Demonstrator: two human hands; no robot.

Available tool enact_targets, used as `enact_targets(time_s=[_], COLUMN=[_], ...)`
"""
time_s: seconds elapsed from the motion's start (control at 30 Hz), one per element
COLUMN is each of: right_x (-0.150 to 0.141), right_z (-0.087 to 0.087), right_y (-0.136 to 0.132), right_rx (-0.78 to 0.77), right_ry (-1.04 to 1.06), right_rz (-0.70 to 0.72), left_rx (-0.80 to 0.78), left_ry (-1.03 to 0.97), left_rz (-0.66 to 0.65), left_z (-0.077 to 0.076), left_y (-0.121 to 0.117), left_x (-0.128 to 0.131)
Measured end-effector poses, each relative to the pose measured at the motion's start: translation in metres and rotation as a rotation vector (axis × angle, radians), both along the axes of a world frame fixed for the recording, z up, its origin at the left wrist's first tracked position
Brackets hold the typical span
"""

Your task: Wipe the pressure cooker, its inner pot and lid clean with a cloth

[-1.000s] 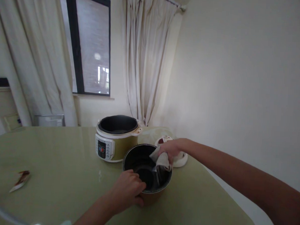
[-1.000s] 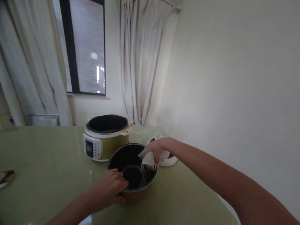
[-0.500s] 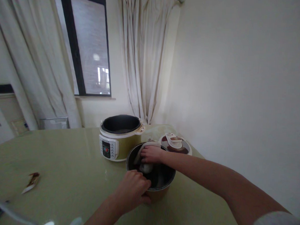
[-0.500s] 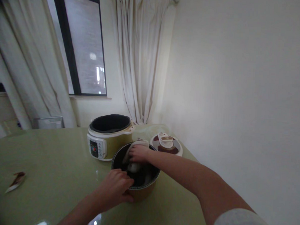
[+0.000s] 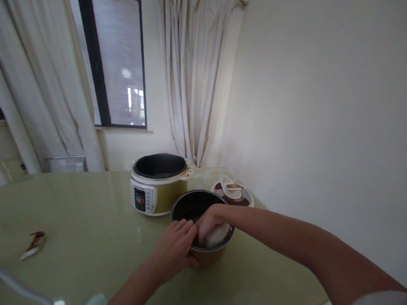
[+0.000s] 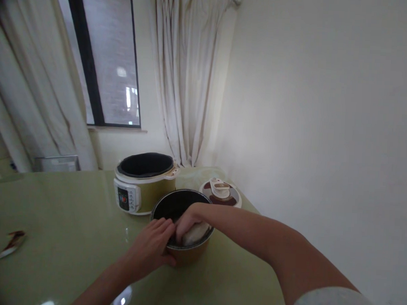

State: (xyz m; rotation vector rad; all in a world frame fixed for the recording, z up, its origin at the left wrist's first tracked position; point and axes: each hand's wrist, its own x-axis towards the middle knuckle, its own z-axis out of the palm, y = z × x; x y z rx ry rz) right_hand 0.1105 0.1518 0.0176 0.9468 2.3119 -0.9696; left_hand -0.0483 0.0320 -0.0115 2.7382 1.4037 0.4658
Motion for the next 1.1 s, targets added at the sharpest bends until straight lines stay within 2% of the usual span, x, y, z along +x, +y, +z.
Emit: enact_targets(time_s=[0.07, 0.17, 0.27, 0.33, 0.47, 0.53, 0.6, 0.7, 0.73, 0.8, 0.93, 1.0, 1.1], right_x=[-0.003, -0.005, -0.001, 0.008, 0.027, 0.03, 0.026, 0.019, 0.019, 0.022, 0.033, 0.037, 0.038], right_z=[-0.003, -0.006, -0.001, 0.009, 0.032, 0.034, 0.029, 0.016, 0.013, 0.011, 0.011, 0.009, 0.005], right_y=[-0.007, -0.019, -0.027, -0.027, -0.02, -0.019, -0.023, -0.028, -0.028, -0.025, -0.013, -0.008, 0.004], right_rx=[-0.176, -0.208, -0.317, -0.36, -0.336, -0.337, -0.333, -0.32, -0.31, -0.231, 0.206, 0.398, 0.663], right_ry=[0.14, 0.364, 0.621, 0.613, 0.287, 0.217, 0.333, 0.643, 0.669, 0.511, -0.102, -0.221, -0.205], right_rz=[-0.113, -0.207, -0.309, -0.307, -0.244, -0.261, -0.305, -0.344, -0.34, -0.283, 0.126, 0.248, 0.283], left_rx=[0.094, 0.226, 0.304, 0.309, 0.267, 0.243, 0.217, 0.204, 0.205, 0.192, 0.031, -0.046, -0.066], left_ry=[-0.141, -0.297, -0.351, -0.347, -0.335, -0.349, -0.37, -0.393, -0.388, -0.356, -0.204, -0.107, -0.06], left_rz=[0.037, 0.001, -0.024, -0.017, -0.007, -0.002, 0.004, 0.016, 0.015, 0.016, 0.057, 0.049, 0.034], left_z=[-0.011, -0.024, -0.029, -0.029, -0.025, -0.023, -0.022, -0.022, -0.023, -0.023, -0.018, -0.014, -0.012], left_y=[-0.003, -0.006, -0.003, -0.001, 0.002, 0.003, 0.003, 0.004, 0.005, 0.006, 0.007, 0.007, 0.008], left_x=[-0.001, -0.002, -0.001, -0.001, -0.003, -0.003, -0.002, -0.001, -0.002, -0.003, -0.006, -0.006, -0.004])
